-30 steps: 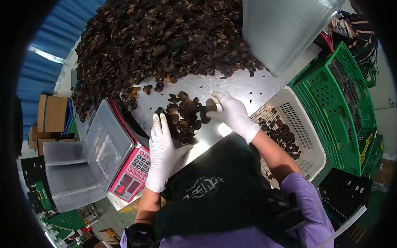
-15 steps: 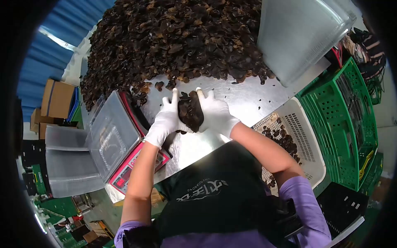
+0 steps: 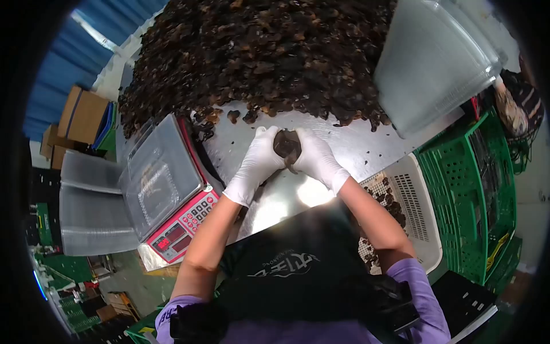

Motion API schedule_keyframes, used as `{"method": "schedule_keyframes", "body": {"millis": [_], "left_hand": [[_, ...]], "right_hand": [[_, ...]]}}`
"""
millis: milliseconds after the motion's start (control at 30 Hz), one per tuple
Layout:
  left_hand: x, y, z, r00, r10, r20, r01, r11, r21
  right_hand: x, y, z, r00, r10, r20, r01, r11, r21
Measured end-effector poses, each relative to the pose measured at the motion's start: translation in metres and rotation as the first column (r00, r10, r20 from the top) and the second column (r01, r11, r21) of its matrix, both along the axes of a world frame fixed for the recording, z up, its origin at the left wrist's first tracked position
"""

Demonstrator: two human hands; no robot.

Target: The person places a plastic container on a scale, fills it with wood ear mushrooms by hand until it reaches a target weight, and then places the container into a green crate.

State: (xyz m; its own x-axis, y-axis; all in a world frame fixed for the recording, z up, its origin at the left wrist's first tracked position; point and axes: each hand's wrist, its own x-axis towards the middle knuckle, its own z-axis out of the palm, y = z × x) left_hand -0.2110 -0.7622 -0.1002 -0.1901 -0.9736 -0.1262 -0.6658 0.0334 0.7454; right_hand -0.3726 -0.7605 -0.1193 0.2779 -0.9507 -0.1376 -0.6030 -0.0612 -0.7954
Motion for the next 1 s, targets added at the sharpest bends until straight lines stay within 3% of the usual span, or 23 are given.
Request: {"method": "schedule_keyframes", "body": {"millis": [33, 100, 167, 233, 300, 367, 433, 500, 533, 567, 633, 700, 767, 833, 900, 967, 1000], "left_hand": [[0.003, 0.004, 0.010, 0.999, 0.044, -0.024, -0.044, 0.999, -0.013], [0.021, 0.019, 0.040, 0.992, 0.121, -0.032, -0.122, 0.992, -0.026], [0.048, 0.039, 0.068, 0.975, 0.200, -0.099, -0.221, 0.927, -0.302], [0.083, 0.062, 0.104, 0.924, 0.370, 0.100, -0.309, 0.872, -0.379], [0.130, 0.086, 0.123, 0.868, 0.448, 0.217, -0.289, 0.808, -0.513], [0.185, 0.110, 0.120, 0.841, 0.528, 0.116, -0.416, 0.770, -0.484], [0.226, 0.127, 0.119, 0.804, 0.565, 0.189, -0.461, 0.791, -0.403], [0.256, 0.132, 0.107, 0.820, 0.525, 0.228, -0.452, 0.838, -0.304], [0.264, 0.133, 0.098, 0.809, 0.538, 0.235, -0.488, 0.839, -0.240], [0.263, 0.136, 0.096, 0.791, 0.496, 0.358, -0.434, 0.868, -0.243], [0.261, 0.144, 0.098, 0.817, 0.443, 0.370, -0.365, 0.893, -0.262], [0.252, 0.149, 0.108, 0.824, 0.477, 0.306, -0.425, 0.877, -0.225], [0.238, 0.155, 0.121, 0.765, 0.497, 0.409, -0.410, 0.866, -0.286], [0.233, 0.162, 0.126, 0.716, 0.533, 0.451, -0.378, 0.839, -0.392], [0.224, 0.171, 0.126, 0.658, 0.578, 0.483, -0.337, 0.800, -0.497], [0.208, 0.172, 0.123, 0.690, 0.684, 0.235, -0.428, 0.648, -0.630], [0.193, 0.174, 0.125, 0.700, 0.688, 0.191, -0.434, 0.622, -0.652]], "right_hand": [[0.006, 0.001, 0.010, 1.000, 0.020, -0.001, -0.020, 1.000, 0.000], [0.027, 0.003, 0.034, 1.000, 0.016, 0.001, -0.015, 0.973, -0.231], [0.062, 0.006, 0.071, 0.996, 0.083, -0.014, -0.084, 0.963, -0.256], [0.105, 0.010, 0.097, 0.962, 0.243, 0.125, -0.180, 0.907, -0.380], [0.156, 0.017, 0.119, 0.908, 0.400, 0.121, -0.313, 0.843, -0.437], [0.214, 0.023, 0.119, 0.872, 0.488, -0.027, -0.443, 0.766, -0.466], [0.256, 0.029, 0.122, 0.803, 0.582, -0.126, -0.581, 0.719, -0.381], [0.283, 0.031, 0.112, 0.732, 0.586, -0.347, -0.681, 0.646, -0.346], [0.288, 0.034, 0.103, 0.722, 0.534, -0.440, -0.692, 0.547, -0.472], [0.282, 0.031, 0.110, 0.728, 0.524, -0.441, -0.685, 0.554, -0.473], [0.252, 0.021, 0.133, 0.723, 0.563, -0.400, -0.691, 0.593, -0.413], [0.220, -0.014, 0.133, 0.864, 0.472, -0.178, -0.496, 0.733, -0.465], [0.212, -0.068, 0.098, 0.958, 0.226, -0.175, -0.283, 0.838, -0.467], [0.208, -0.107, 0.057, 0.925, 0.125, -0.359, -0.285, 0.852, -0.439], [0.217, -0.116, 0.033, 0.834, 0.165, -0.527, -0.447, 0.762, -0.468], [0.242, -0.130, -0.008, 0.828, 0.218, -0.516, -0.536, 0.578, -0.615], [0.253, -0.137, -0.025, 0.797, 0.209, -0.567, -0.580, 0.529, -0.620]]}}
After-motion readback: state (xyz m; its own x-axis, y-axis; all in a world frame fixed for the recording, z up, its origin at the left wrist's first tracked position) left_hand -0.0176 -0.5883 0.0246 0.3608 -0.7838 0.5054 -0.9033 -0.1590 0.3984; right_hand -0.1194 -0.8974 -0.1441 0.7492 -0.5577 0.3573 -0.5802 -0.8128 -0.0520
